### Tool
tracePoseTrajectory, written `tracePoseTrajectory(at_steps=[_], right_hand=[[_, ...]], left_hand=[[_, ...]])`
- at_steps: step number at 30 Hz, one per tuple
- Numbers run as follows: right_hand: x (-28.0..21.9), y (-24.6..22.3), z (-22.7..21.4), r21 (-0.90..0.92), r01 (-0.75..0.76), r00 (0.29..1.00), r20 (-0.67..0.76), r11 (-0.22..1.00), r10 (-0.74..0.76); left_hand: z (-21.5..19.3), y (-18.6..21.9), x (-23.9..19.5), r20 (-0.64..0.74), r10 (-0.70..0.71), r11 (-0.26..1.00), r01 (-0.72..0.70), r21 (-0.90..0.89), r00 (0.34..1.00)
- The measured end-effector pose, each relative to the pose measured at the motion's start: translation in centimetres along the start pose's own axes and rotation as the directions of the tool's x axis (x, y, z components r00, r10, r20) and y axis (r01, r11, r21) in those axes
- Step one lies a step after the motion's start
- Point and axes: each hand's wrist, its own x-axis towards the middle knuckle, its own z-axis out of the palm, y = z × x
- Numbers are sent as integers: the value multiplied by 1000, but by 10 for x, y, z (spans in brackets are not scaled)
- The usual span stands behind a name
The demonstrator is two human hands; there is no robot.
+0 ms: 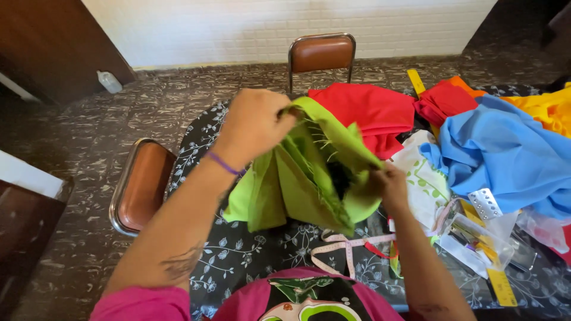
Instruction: The person is folding and smoothing a large piece of green fabric on a table to align the edges.
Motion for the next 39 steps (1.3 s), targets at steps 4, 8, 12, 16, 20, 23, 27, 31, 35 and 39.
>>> tracePoseTrajectory(at_steps=[4, 8, 12, 16, 20, 23, 27, 31, 35, 39], right_hand=[[13, -84, -61, 384, -263, 961, 184, 885, 206], [21, -88, -48, -147, -295, 916, 236, 944, 324], [-7, -15, -25, -473, -290, 898, 167, 832, 408], [-74, 20, -14, -477, -268, 909, 163, 837, 384], [-137, 30, -15, -713, -140, 851, 267, 687, 451], [-164, 42, -18, -786, -117, 853, 233, 606, 467], [-168, 23, -13, -724, -18, 913, 269, 690, 306], [-175, 34, 2, -770, 133, 812, 446, 625, 377], [-172, 121, -4, -797, -231, 850, 114, 559, 514], [-139, 187, -19, -792, -358, 880, -110, 494, 462]], left_hand=[[-43, -15, -28, 20, -32, 999, 32, -22, 999], [-13, -61, -54, 218, -290, 954, 299, -10, 932], [74, -119, -95, 328, -385, 920, 388, 58, 863], [134, -173, -141, 341, -466, 883, 454, 120, 816], [152, -199, -168, 317, -547, 837, 514, 189, 774], [143, -200, -173, 309, -572, 819, 544, 180, 759], [136, -204, -180, 293, -596, 802, 570, 177, 748], [136, -206, -184, 309, -601, 799, 569, 198, 737], [133, -203, -189, 305, -622, 782, 596, 184, 721], [123, -196, -192, 316, -635, 769, 614, 177, 705]])
